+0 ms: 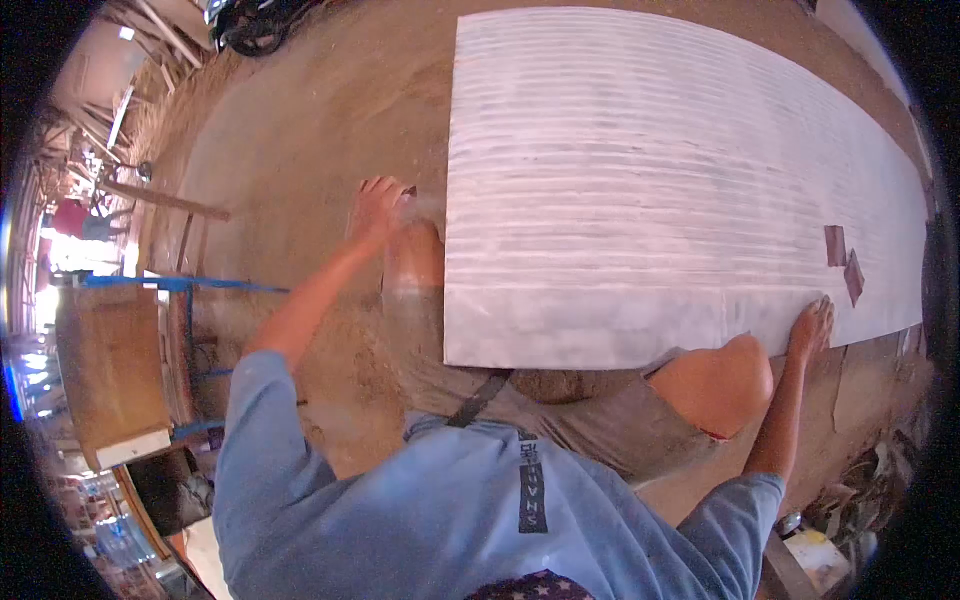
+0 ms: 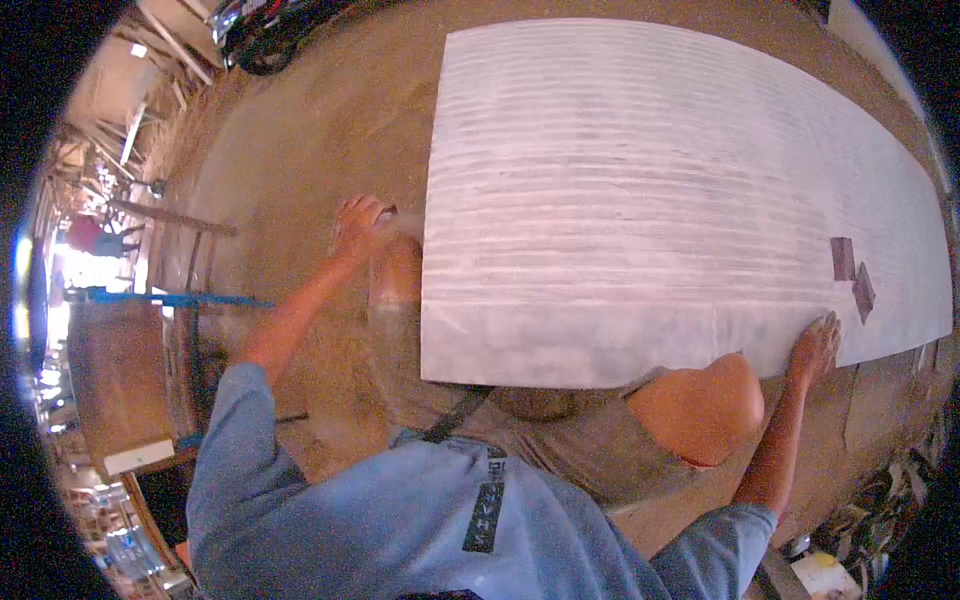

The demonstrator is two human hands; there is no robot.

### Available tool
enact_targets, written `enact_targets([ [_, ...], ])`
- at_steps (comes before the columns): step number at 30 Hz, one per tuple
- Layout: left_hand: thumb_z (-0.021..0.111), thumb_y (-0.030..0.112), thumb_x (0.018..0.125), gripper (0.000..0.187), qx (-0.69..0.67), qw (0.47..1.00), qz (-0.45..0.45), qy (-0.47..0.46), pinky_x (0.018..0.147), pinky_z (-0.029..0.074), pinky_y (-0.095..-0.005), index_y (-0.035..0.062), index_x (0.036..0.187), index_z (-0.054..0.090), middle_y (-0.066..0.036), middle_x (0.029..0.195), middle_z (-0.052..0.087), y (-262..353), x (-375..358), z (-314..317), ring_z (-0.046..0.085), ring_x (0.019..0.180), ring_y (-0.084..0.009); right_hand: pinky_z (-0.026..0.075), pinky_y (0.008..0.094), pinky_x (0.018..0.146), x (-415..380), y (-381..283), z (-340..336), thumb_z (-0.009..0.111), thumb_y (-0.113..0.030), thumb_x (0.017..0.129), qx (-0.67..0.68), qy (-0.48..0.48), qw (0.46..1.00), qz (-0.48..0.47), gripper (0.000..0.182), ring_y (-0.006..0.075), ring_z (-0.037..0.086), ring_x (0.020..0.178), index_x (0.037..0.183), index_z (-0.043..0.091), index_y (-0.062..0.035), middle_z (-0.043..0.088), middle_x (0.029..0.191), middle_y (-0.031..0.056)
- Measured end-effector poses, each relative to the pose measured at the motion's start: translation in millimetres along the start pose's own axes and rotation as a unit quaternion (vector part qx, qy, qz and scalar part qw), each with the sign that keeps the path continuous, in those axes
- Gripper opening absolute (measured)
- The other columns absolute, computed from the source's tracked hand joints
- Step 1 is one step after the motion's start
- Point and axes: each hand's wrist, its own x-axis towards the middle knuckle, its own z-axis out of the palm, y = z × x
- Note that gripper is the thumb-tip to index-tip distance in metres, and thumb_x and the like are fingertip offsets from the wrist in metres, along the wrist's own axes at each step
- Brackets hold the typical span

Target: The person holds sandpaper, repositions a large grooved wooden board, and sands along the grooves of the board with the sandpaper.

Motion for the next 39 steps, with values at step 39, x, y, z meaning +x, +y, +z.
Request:
enact_targets([
  [39, 0.068, 0.017, 0.085, 0.010, -0.298, 0.948, 0.099, -0.044, 0.075, 0.043, -0.0391, 0.0090, 0.092, 0.068, -0.007, 0.084, 0.063, 166.9, 191.2, -49.8, 0.060, 0.084, -0.0258, 0.037, 0.0430, 0.109, -4.7, -6.9, -6.5, 0.044, -0.032, 0.100, -0.015, 0.040, 0.999, 0.028, 0.043, 0.0288, 0.045, 0.134, 0.134, 0.056, -0.0108, 0.051, 0.143, 0.0111],
])
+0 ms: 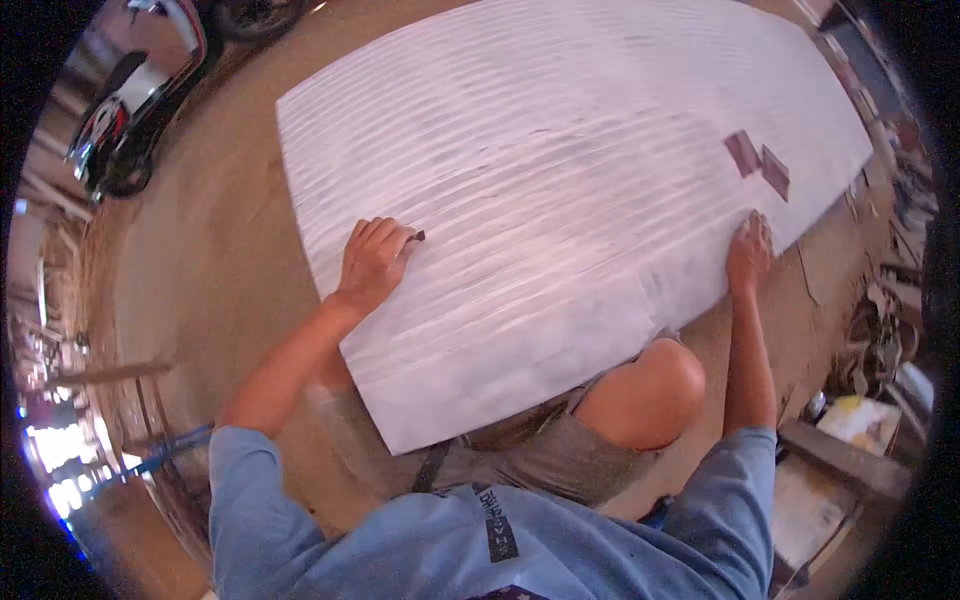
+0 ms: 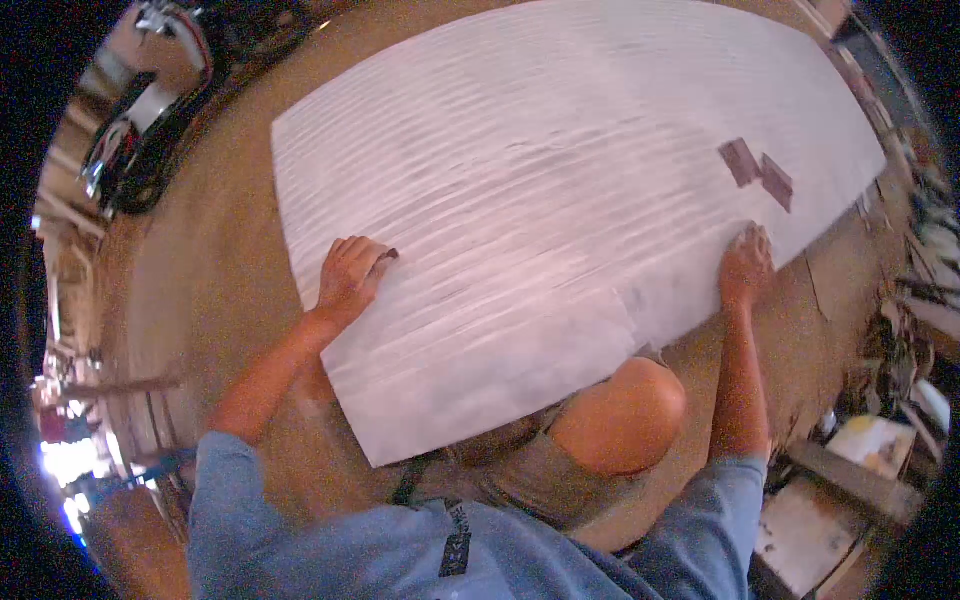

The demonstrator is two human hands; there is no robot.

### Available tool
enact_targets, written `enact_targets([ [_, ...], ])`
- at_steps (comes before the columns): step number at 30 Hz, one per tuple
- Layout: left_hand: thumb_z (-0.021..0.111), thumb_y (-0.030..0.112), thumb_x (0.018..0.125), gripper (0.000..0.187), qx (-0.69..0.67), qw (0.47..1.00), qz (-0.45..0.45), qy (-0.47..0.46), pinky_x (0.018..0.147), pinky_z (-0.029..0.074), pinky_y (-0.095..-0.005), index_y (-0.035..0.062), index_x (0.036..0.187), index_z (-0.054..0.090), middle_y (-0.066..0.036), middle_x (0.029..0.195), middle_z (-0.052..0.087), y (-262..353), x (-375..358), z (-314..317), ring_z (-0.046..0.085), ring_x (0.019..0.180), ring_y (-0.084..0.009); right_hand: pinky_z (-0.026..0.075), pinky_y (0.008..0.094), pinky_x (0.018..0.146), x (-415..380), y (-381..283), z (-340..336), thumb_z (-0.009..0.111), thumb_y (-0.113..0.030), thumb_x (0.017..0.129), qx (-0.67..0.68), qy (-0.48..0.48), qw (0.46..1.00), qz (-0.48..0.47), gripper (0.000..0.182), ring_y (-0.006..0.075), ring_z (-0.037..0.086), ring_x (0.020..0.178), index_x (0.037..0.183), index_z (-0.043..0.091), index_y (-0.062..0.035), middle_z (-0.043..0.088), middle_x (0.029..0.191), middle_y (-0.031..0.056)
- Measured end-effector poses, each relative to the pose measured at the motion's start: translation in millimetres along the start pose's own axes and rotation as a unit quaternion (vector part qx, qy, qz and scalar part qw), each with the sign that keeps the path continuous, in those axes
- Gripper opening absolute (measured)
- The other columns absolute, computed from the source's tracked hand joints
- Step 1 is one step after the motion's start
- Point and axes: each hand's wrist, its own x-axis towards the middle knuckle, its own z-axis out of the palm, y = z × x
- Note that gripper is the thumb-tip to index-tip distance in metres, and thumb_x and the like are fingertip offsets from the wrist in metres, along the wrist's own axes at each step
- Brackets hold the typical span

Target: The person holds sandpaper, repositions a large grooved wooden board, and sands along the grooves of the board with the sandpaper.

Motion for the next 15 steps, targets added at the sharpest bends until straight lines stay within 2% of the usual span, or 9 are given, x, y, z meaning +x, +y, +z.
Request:
enact_targets([
  [2, 0.068, 0.016, 0.085, 0.009, -0.014, 0.998, 0.042, 0.036, 0.076, 0.043, -0.0404, 0.0083, 0.090, 0.067, -0.008, 0.085, 0.064, 16.7, 38.3, 33.8, 0.061, 0.086, -0.0264, 0.038, 0.0433, 0.109, -2.9, 2.8, 7.2, 0.045, -0.033, 0.099, -0.020, 0.034, 0.999, -0.010, 0.042, 0.0288, 0.046, 0.134, 0.134, 0.057, -0.0122, 0.050, 0.144, 0.0107],
  [5, 0.065, 0.011, 0.082, 0.006, -0.049, 0.992, 0.080, 0.083, 0.079, 0.042, -0.0396, 0.0061, 0.084, 0.064, -0.010, 0.085, 0.062, 66.8, 112.6, 77.1, 0.060, 0.086, -0.0273, 0.037, 0.0428, 0.110, -4.0, -7.9, -6.4, 0.046, -0.032, 0.098, -0.019, 0.009, 0.999, 0.028, 0.043, 0.0288, 0.045, 0.134, 0.135, 0.056, -0.0137, 0.050, 0.145, 0.0108],
  [12, 0.062, 0.014, 0.082, 0.007, -0.043, 0.993, 0.090, 0.061, 0.084, 0.042, -0.0422, 0.0092, 0.085, 0.067, -0.011, 0.088, 0.065, 168.6, 271.7, 164.2, 0.063, 0.092, -0.0272, 0.033, 0.0478, 0.111, -0.7, -7.7, -5.8, 0.049, -0.032, 0.096, 0.003, 0.015, 0.999, 0.035, 0.045, 0.0280, 0.044, 0.135, 0.137, 0.054, -0.0149, 0.050, 0.145, 0.0100],
  [13, 0.062, 0.014, 0.082, 0.007, -0.045, 0.992, 0.097, 0.063, 0.084, 0.042, -0.0422, 0.0092, 0.085, 0.067, -0.011, 0.088, 0.065, 184.9, 296.9, 179.5, 0.063, 0.092, -0.0272, 0.033, 0.0492, 0.111, 0.8, -5.8, -3.4, 0.050, -0.032, 0.095, -0.001, 0.024, 0.999, 0.030, 0.045, 0.0275, 0.044, 0.135, 0.137, 0.054, -0.0150, 0.050, 0.145, 0.0097],
  [15, 0.064, 0.018, 0.081, 0.012, -0.059, 0.986, 0.115, 0.107, 0.076, 0.044, -0.0467, 0.0069, 0.082, 0.066, -0.013, 0.082, 0.065, 215.2, 344.3, 206.3, 0.064, 0.086, -0.0294, 0.032, 0.0496, 0.111, 5.1, -2.8, 0.2, 0.050, -0.031, 0.095, -0.003, 0.025, 0.999, 0.038, 0.045, 0.0270, 0.044, 0.135, 0.136, 0.054, -0.0150, 0.050, 0.145, 0.0095],
])
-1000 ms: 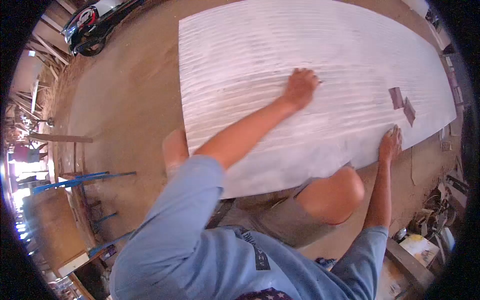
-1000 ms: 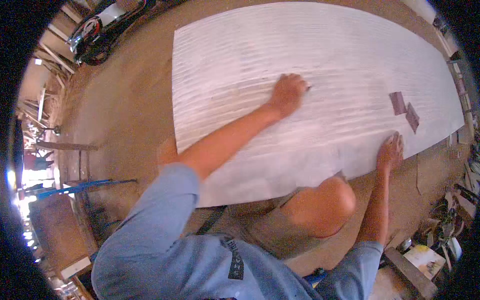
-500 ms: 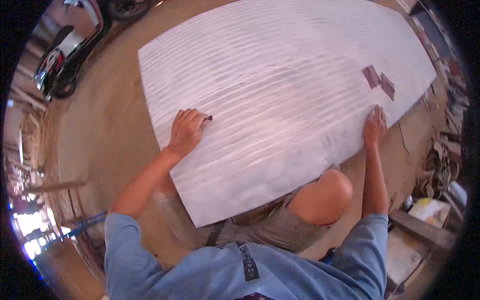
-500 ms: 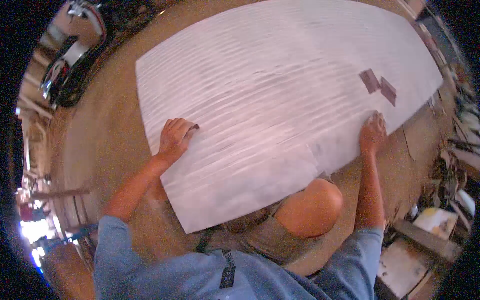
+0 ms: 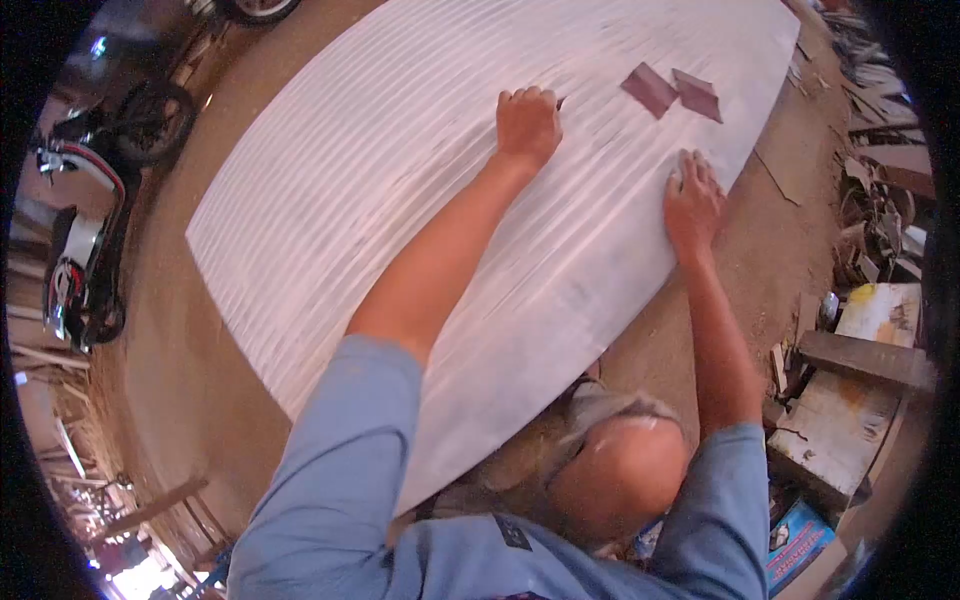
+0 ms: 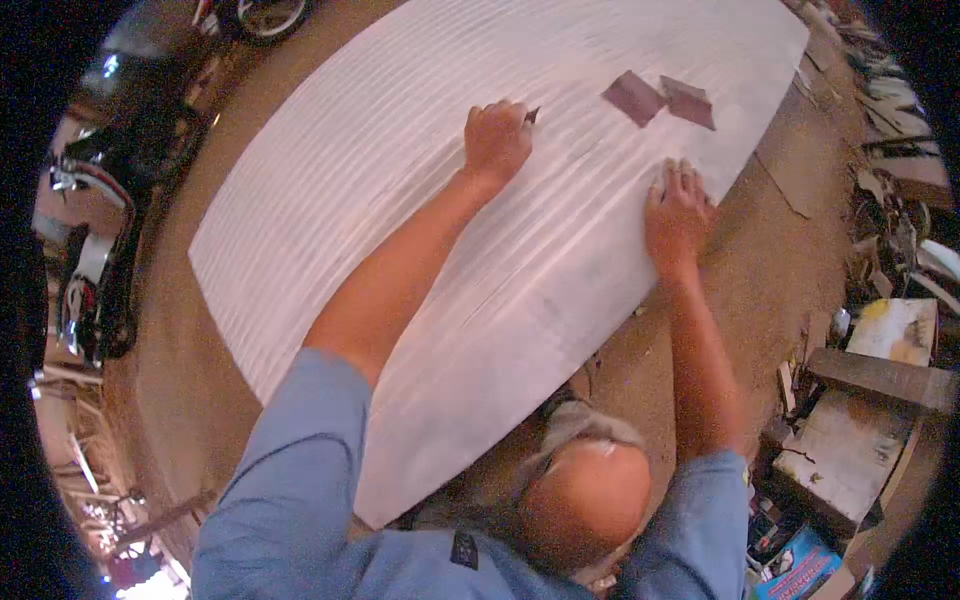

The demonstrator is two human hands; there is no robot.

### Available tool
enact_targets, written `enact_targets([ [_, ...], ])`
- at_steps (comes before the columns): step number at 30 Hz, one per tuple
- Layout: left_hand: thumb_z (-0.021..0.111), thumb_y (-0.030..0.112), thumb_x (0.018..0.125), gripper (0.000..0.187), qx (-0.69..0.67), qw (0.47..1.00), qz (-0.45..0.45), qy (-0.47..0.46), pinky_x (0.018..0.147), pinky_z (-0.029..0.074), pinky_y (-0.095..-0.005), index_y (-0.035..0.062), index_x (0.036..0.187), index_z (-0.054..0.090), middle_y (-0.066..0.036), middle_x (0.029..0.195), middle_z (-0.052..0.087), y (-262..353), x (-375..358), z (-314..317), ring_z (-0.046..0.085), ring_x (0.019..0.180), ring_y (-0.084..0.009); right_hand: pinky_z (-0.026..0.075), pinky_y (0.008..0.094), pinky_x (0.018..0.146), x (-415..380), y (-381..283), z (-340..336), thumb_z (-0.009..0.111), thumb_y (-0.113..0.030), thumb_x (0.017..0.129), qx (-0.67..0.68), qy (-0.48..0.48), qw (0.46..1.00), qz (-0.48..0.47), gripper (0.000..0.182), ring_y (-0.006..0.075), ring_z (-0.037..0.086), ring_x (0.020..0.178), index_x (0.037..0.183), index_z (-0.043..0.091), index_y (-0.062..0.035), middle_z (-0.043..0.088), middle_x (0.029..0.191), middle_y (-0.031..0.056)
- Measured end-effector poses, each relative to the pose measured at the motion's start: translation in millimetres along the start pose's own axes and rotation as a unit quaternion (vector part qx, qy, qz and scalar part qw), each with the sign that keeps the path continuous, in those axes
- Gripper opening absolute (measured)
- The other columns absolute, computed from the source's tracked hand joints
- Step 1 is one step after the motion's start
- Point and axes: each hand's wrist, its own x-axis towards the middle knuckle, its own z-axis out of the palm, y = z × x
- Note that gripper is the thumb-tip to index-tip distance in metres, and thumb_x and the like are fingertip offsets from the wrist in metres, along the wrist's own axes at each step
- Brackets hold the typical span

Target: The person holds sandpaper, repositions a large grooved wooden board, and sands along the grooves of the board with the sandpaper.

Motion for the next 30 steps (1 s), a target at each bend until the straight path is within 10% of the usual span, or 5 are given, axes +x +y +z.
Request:
enact_targets([
  [5, 0.061, 0.026, 0.084, 0.021, 0.049, 0.996, -0.023, -0.073, 0.075, 0.044, -0.0471, 0.0062, 0.083, 0.068, -0.015, 0.084, 0.067, -3.5, 9.2, 8.6, 0.064, 0.084, -0.0326, 0.033, 0.0497, 0.110, -3.1, 0.6, -1.9, 0.052, -0.031, 0.094, 0.027, 0.011, 1.000, 0.002, 0.045, 0.0257, 0.043, 0.136, 0.135, 0.055, -0.0135, 0.050, 0.144, 0.0105],
  [13, 0.071, 0.019, 0.082, 0.013, 0.016, 0.989, -0.061, -0.135, 0.071, 0.042, -0.0423, 0.0064, 0.087, 0.069, -0.011, 0.081, 0.064, -69.7, -183.4, -187.0, 0.061, 0.078, -0.0306, 0.033, 0.0518, 0.110, 0.0, -0.4, -0.7, 0.050, -0.031, 0.095, -0.012, -0.015, 1.000, 0.006, 0.046, 0.0277, 0.042, 0.136, 0.138, 0.051, -0.0129, 0.048, 0.145, 0.0108],
  [23, 0.060, 0.030, 0.084, 0.024, -0.011, 0.998, 0.055, 0.030, 0.067, 0.044, -0.0510, 0.0073, 0.080, 0.067, -0.016, 0.080, 0.066, 15.6, 91.1, 90.8, 0.064, 0.074, -0.0379, 0.027, 0.0524, 0.113, 0.7, 0.4, -2.6, 0.050, -0.030, 0.095, 0.028, -0.027, 0.999, 0.025, 0.047, 0.0281, 0.038, 0.139, 0.139, 0.050, -0.0128, 0.046, 0.147, 0.0116],
  [30, 0.059, 0.029, 0.085, 0.022, 0.017, 0.997, 0.046, -0.052, 0.072, 0.044, -0.0491, 0.0080, 0.084, 0.066, -0.016, 0.082, 0.067, -3.0, 37.8, 26.2, 0.064, 0.081, -0.0339, 0.026, 0.0521, 0.113, -2.9, 1.6, 0.3, 0.051, -0.027, 0.094, 0.048, -0.022, 0.998, 0.021, 0.046, 0.0272, 0.038, 0.139, 0.138, 0.052, -0.0135, 0.047, 0.146, 0.0110],
])
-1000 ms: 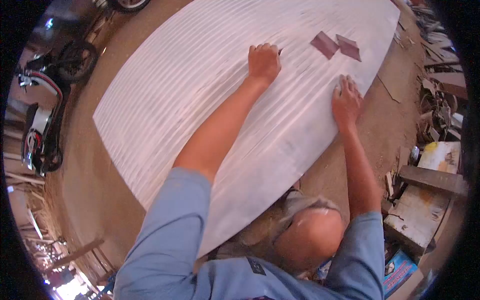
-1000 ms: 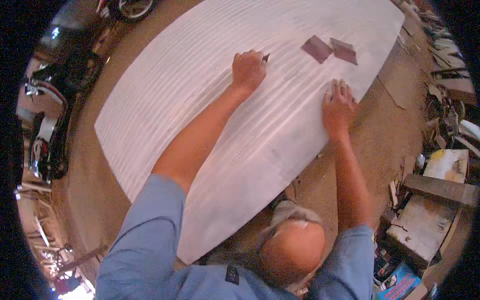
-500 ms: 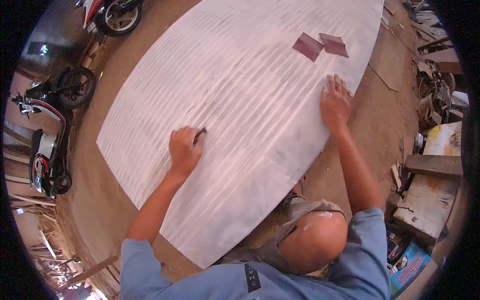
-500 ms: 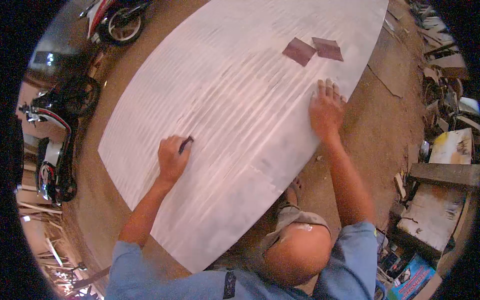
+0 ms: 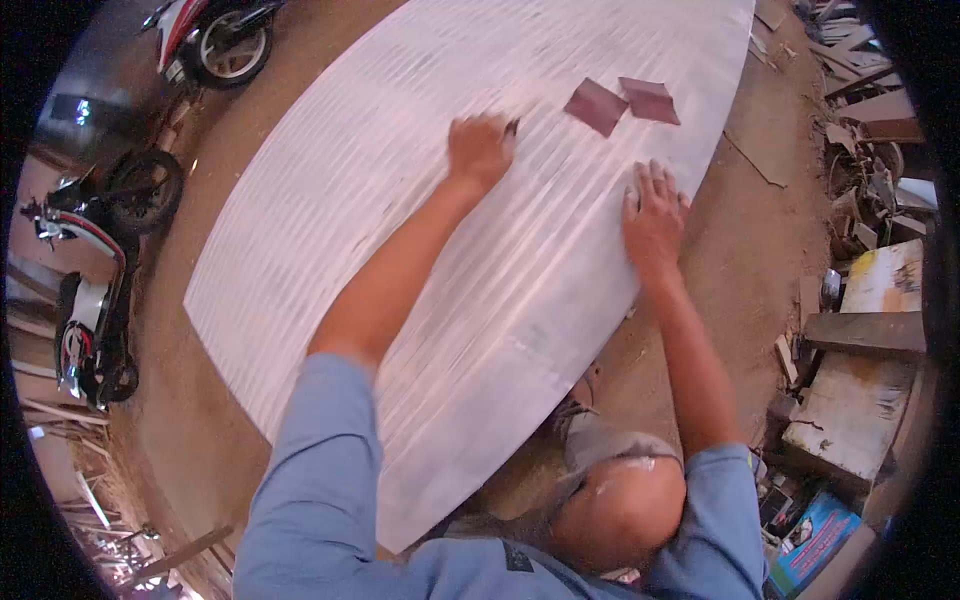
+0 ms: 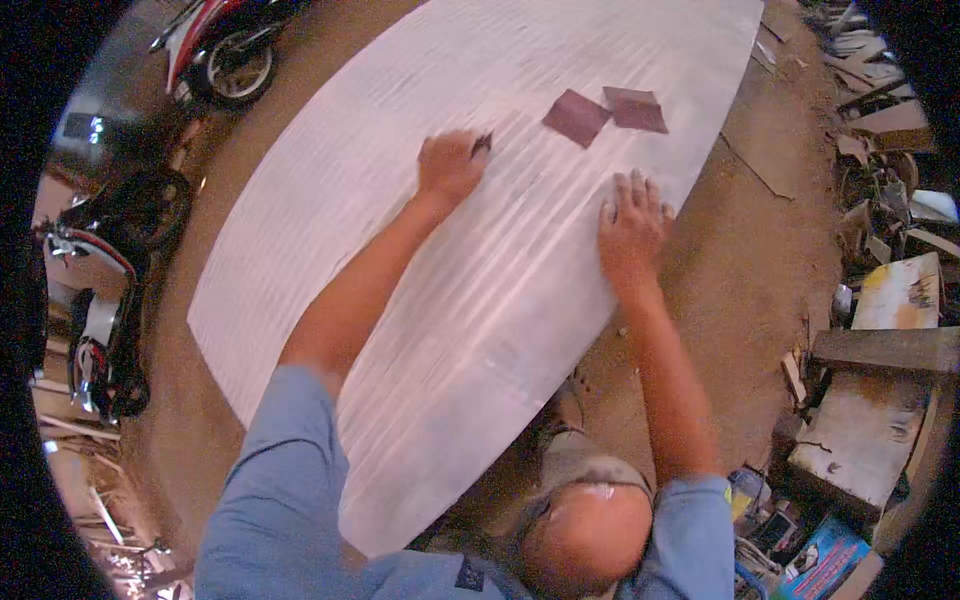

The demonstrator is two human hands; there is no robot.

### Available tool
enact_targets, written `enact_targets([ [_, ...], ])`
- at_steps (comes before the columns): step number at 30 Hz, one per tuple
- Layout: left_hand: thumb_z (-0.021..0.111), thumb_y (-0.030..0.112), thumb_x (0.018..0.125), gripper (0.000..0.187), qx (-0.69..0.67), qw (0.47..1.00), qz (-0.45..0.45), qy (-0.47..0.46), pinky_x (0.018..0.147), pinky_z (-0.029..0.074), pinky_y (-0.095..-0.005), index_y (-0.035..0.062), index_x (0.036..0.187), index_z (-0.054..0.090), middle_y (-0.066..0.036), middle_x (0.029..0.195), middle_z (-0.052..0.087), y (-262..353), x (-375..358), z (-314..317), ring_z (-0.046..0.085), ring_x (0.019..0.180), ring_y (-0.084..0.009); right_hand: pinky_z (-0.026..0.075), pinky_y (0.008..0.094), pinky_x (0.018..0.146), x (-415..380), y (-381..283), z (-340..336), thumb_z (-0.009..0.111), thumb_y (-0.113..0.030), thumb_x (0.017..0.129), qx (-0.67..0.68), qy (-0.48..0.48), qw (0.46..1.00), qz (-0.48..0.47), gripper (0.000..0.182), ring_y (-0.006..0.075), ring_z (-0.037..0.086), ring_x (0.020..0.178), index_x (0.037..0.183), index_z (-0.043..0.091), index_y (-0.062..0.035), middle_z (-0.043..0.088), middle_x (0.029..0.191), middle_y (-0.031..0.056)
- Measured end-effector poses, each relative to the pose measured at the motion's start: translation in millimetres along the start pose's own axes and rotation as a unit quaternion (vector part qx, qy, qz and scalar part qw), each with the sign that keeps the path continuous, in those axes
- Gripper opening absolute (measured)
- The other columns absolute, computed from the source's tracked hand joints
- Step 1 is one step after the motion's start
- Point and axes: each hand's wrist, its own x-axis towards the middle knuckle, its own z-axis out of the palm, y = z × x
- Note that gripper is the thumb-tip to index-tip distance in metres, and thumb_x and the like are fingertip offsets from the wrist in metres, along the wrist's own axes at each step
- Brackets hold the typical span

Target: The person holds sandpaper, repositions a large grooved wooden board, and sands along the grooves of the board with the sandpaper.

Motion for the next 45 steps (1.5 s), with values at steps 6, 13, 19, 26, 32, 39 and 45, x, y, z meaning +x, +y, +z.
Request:
enact_targets([
  [6, 0.070, 0.012, 0.079, 0.006, 0.001, 0.996, -0.062, -0.068, 0.075, 0.041, -0.0385, 0.0080, 0.082, 0.067, -0.007, 0.080, 0.062, -54.4, -250.2, -185.2, 0.059, 0.080, -0.0259, 0.033, 0.0483, 0.111, -1.9, 5.4, 2.0, 0.049, -0.027, 0.098, -0.062, 0.002, 0.997, -0.041, 0.045, 0.0261, 0.045, 0.134, 0.141, 0.050, -0.0153, 0.048, 0.145, 0.0105],
  [13, 0.072, 0.009, 0.079, 0.011, 0.084, 0.976, -0.187, -0.071, 0.077, 0.043, -0.0377, 0.0076, 0.090, 0.069, -0.006, 0.092, 0.067, -117.8, -533.8, -351.3, 0.061, 0.086, -0.0250, 0.036, 0.0473, 0.110, 5.0, 6.1, 4.3, 0.042, -0.031, 0.101, -0.082, -0.022, 0.995, -0.057, 0.045, 0.0317, 0.043, 0.136, 0.141, 0.049, -0.0117, 0.049, 0.144, 0.0123],
  [19, 0.069, 0.015, 0.084, 0.012, 0.051, 0.985, -0.157, -0.040, 0.081, 0.044, -0.0386, 0.0065, 0.093, 0.069, -0.007, 0.089, 0.064, -94.3, -412.2, -324.0, 0.059, 0.089, -0.0259, 0.034, 0.0458, 0.111, 4.9, 6.3, 3.5, 0.039, -0.033, 0.102, -0.065, -0.012, 0.996, -0.058, 0.045, 0.0304, 0.041, 0.137, 0.142, 0.048, -0.0146, 0.049, 0.145, 0.0125],
  [26, 0.070, 0.012, 0.083, 0.010, 0.075, 0.982, -0.158, -0.068, 0.074, 0.044, -0.0380, 0.0065, 0.090, 0.068, -0.007, 0.085, 0.063, -115.1, -445.5, -305.3, 0.059, 0.083, -0.0256, 0.033, 0.0473, 0.111, -0.5, 13.9, 11.4, 0.040, -0.036, 0.102, -0.038, -0.007, 0.997, -0.062, 0.046, 0.0296, 0.041, 0.138, 0.143, 0.048, -0.0146, 0.048, 0.146, 0.0123],
  [32, 0.071, 0.002, 0.079, 0.009, 0.020, 0.992, -0.119, -0.037, 0.071, 0.044, -0.0382, 0.0047, 0.086, 0.066, -0.008, 0.083, 0.063, -93.2, -359.4, -254.3, 0.059, 0.081, -0.0271, 0.035, 0.0486, 0.110, 3.1, 13.6, 11.7, 0.042, -0.033, 0.102, -0.094, 0.006, 0.994, -0.062, 0.045, 0.0292, 0.044, 0.135, 0.143, 0.048, -0.0157, 0.048, 0.147, 0.0106],
  [39, 0.066, 0.019, 0.086, 0.018, -0.059, 0.997, -0.055, 0.006, 0.078, 0.048, -0.0448, 0.0016, 0.088, 0.065, -0.016, 0.089, 0.066, -56.9, -102.9, -83.0, 0.062, 0.086, -0.0355, 0.032, 0.0497, 0.111, 3.0, -3.7, -4.6, 0.045, -0.030, 0.100, -0.071, 0.003, 0.997, -0.030, 0.044, 0.0284, 0.042, 0.137, 0.141, 0.049, -0.0148, 0.047, 0.147, 0.0097],
  [45, 0.061, 0.035, 0.089, 0.034, -0.042, 0.992, -0.082, -0.081, 0.074, 0.048, -0.0477, 0.0014, 0.090, 0.065, -0.019, 0.088, 0.066, -41.1, -31.9, -45.1, 0.063, 0.083, -0.0374, 0.029, 0.0525, 0.112, 1.5, 1.3, -1.4, 0.046, -0.030, 0.098, -0.041, 0.002, 0.999, -0.029, 0.044, 0.0275, 0.040, 0.138, 0.139, 0.051, -0.0143, 0.046, 0.147, 0.0102],
])
